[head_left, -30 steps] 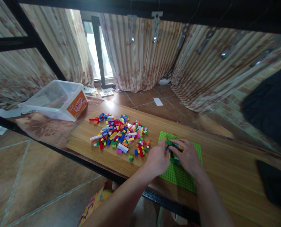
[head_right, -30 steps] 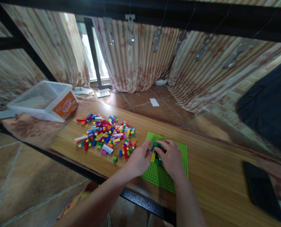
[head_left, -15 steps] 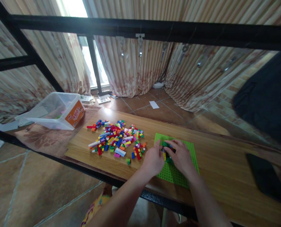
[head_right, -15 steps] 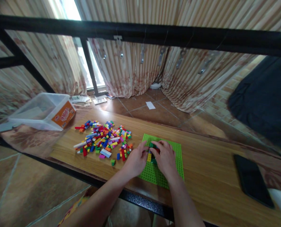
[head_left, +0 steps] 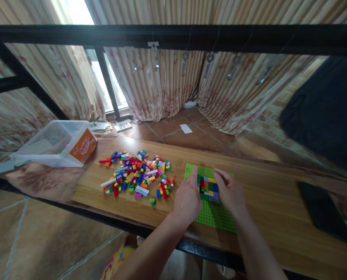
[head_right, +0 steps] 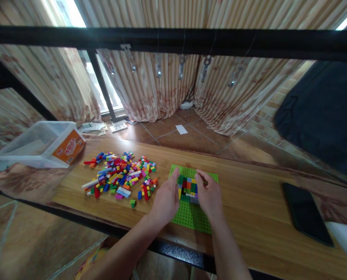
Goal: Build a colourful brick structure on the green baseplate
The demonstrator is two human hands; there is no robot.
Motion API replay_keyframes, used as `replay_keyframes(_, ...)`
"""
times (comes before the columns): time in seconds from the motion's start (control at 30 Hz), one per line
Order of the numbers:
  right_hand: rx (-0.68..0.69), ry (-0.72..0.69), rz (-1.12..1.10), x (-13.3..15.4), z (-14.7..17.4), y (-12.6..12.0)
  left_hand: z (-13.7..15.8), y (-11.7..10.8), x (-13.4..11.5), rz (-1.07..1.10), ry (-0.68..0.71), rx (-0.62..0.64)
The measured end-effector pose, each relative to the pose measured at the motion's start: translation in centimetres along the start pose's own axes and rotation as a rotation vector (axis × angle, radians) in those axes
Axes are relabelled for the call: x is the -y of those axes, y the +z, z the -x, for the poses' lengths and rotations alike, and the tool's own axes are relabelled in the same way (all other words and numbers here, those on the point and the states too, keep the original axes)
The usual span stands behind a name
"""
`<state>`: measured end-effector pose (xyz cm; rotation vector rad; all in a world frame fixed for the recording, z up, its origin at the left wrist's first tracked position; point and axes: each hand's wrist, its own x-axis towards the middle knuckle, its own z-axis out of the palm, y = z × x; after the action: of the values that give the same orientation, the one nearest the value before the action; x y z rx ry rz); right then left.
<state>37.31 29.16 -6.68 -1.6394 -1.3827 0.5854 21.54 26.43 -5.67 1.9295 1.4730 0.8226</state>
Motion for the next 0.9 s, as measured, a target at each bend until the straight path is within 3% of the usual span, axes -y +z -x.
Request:
replay_keyframes(0.1, 0.019, -0.022, 0.009, 0.5, 0.2, 0.2, 0.3, 0.2, -0.1, -0.106, 0.072, 0.047)
replay_keyframes(0.43, 0.15, -0.155, 0.19, 0.7, 1.0, 1.4, 0.3, 0.3, -0.7, -0.223, 0.053, 0.145)
replay_keyframes(0.7, 0.157, -0.19, 0.345, -0.2, 0.8, 2.0, 0.5, 1.6, -0.3, -0.303, 0.082, 0.1)
replay_keyframes(0.9, 0.181, -0.182, 0.389, -0.3, 0.9, 1.7, 0.4, 0.9, -0.4, -0.297, 0.117, 0.083)
